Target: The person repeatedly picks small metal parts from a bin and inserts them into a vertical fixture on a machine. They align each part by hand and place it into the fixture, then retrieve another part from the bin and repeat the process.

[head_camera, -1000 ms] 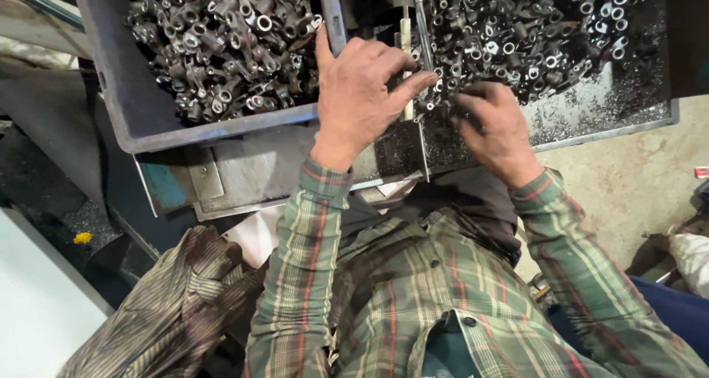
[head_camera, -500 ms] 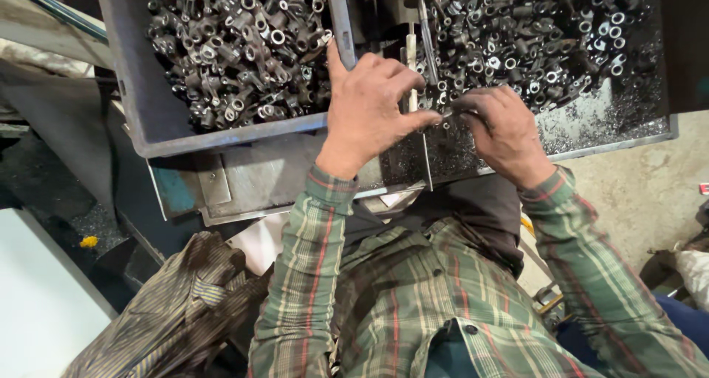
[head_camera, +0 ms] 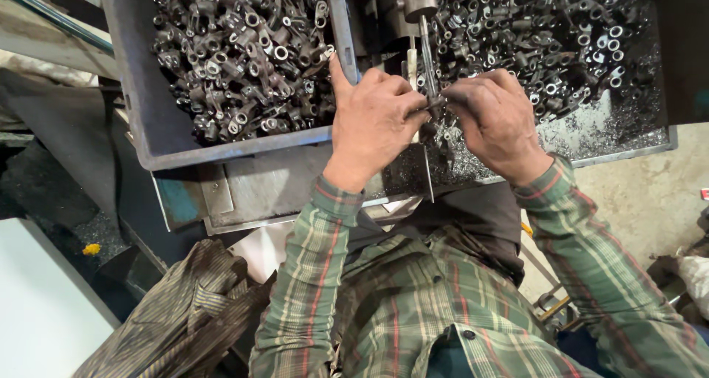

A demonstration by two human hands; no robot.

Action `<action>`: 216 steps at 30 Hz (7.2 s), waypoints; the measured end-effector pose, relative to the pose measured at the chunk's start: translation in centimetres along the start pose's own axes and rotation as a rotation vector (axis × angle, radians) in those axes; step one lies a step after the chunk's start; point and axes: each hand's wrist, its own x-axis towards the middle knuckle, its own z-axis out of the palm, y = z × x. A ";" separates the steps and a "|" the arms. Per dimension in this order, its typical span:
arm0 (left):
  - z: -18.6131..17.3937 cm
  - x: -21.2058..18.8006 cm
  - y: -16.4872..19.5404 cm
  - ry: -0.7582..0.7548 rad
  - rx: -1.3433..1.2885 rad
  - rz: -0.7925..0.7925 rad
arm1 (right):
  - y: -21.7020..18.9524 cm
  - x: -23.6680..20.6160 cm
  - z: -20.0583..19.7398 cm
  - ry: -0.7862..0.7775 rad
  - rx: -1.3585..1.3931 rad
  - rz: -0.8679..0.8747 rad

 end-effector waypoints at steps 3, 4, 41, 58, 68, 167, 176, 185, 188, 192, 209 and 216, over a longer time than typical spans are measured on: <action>0.3 0.0 0.2 0.024 0.112 0.009 | 0.1 0.1 0.5 0.028 -0.012 -0.002; 0.4 0.0 0.3 0.034 0.110 0.000 | 0.2 0.1 0.7 0.031 -0.019 0.005; 2.7 0.3 0.8 0.168 0.242 -0.090 | 3.0 0.8 1.8 0.049 -0.131 0.007; 0.5 -1.2 -0.9 0.314 -0.326 -0.039 | -1.0 -7.1 1.7 -0.008 0.070 0.363; 1.6 -1.0 -3.0 0.689 -1.153 -0.365 | 0.2 -10.6 4.8 -0.178 -0.175 0.550; 2.0 -0.4 1.3 0.197 0.310 -0.062 | 1.0 0.6 0.3 -0.070 -0.186 0.085; 2.4 -0.3 1.3 0.220 0.304 -0.079 | 2.7 -0.2 1.9 -0.006 -0.139 0.087; 2.7 -0.3 1.2 0.144 0.380 -0.077 | 2.5 0.0 1.5 0.012 -0.204 0.054; 2.5 -0.5 0.9 0.123 0.375 -0.038 | 2.4 0.2 1.4 -0.003 -0.219 0.058; 2.4 -0.7 0.5 0.117 0.338 -0.013 | 2.3 0.2 1.3 0.007 -0.210 0.052; 0.3 -1.1 -0.8 0.198 -0.211 -0.004 | 2.1 -3.2 0.6 -0.196 0.367 0.446; 0.6 -1.3 -3.6 0.767 -1.423 -0.224 | 4.3 -4.6 5.6 -0.486 -0.276 0.208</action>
